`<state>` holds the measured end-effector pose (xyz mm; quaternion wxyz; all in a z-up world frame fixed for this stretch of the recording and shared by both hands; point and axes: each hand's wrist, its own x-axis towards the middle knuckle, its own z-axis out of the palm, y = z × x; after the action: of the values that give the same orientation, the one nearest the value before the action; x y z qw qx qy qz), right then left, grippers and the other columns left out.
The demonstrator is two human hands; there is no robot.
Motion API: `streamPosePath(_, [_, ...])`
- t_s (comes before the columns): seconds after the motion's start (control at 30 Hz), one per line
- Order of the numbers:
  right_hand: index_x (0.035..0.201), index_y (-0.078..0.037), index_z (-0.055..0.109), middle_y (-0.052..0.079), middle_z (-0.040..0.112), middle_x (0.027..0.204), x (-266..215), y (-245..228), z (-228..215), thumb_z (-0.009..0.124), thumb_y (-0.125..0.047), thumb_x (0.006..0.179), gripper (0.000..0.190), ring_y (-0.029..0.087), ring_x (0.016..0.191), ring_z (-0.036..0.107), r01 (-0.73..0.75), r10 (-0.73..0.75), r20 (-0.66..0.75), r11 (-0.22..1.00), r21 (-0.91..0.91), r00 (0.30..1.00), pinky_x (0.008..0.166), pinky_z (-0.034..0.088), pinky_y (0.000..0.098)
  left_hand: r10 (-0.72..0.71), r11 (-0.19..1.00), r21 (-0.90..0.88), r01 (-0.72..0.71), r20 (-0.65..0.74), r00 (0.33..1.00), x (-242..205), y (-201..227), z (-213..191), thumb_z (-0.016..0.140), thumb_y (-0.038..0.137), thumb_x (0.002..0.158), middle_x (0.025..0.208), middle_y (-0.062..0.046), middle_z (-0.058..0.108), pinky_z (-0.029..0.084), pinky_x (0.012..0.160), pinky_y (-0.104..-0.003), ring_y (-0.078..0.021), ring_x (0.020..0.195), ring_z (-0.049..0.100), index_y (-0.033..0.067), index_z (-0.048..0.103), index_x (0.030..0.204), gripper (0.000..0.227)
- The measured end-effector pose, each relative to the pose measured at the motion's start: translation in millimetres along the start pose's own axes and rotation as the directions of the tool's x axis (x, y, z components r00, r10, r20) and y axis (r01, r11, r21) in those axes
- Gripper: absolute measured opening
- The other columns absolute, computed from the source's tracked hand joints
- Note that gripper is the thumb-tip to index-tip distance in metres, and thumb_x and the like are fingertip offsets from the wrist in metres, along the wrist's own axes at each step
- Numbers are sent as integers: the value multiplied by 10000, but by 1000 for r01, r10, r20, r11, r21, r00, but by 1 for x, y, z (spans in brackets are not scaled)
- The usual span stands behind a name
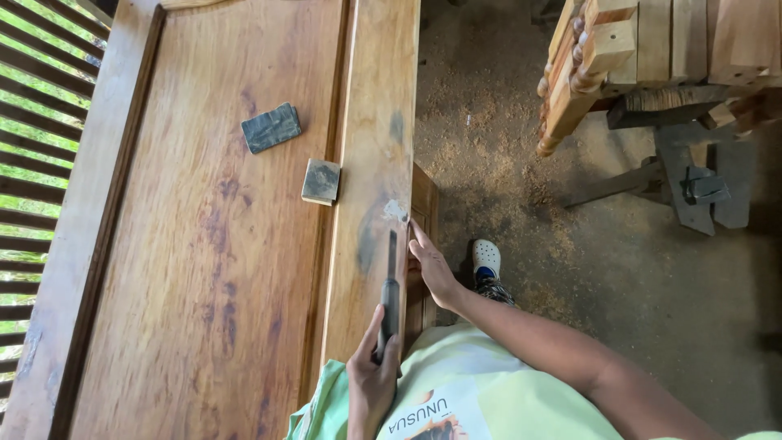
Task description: The person is cleaning a wooden furniture surface with a cloth and using a chisel to scrape away imperfections or old material.
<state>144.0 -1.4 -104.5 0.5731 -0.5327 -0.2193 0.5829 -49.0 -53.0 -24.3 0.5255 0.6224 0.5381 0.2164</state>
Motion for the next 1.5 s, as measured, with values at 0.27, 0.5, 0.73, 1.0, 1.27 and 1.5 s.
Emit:
streamPosePath(0.27, [1513,-89,414,82,433,1584,11,8,3,504,-580,871,814,236,1500,320,-35,47,-46,970,239,998,1218,147,467,6,996,88,-8,21,1000,12,10,28,638,83,888,1410,-132,669,585,905,-256,-198,1153,734,70,553,1433,552])
streamPosePath(0.5, [1492,-16,381,193,570,1334,22,-7,20,726,-483,737,953,294,1192,599,-182,188,-194,982,45,963,1025,476,426,-86,980,175,93,-46,995,15,0,38,652,99,885,1009,-69,827,556,570,-252,-109,643,675,173,566,1455,582])
streamPosePath(0.73, [1498,-17,366,182,542,1338,24,-18,20,726,-437,778,908,278,1216,560,-265,281,-180,958,106,943,1026,461,418,-131,971,195,135,-35,991,18,7,42,656,72,890,1122,-76,823,611,668,-259,-130,760,759,199,563,1456,588])
streamPosePath(1.0, [1370,24,424,174,547,1184,38,-15,19,734,-500,779,848,283,1085,613,-301,295,-185,954,-2,937,947,525,429,-106,962,244,121,-73,992,20,5,46,666,83,893,866,-60,825,514,499,-259,-99,543,613,184,564,1462,586])
streamPosePath(1.27, [1386,46,437,207,618,1260,44,-16,19,773,-530,737,930,294,1104,691,-356,334,-221,932,-70,917,978,577,391,-142,958,240,156,-73,987,18,7,50,660,76,909,658,-49,737,391,424,-267,-91,455,468,168,549,1482,591])
streamPosePath(1.5, [1348,91,358,181,649,1083,59,5,14,765,-602,723,1018,229,877,726,-333,283,-225,914,-231,932,772,624,297,-110,962,243,127,-80,991,24,-1,51,663,71,906,690,-31,740,434,449,-269,-85,483,479,185,567,1467,580])
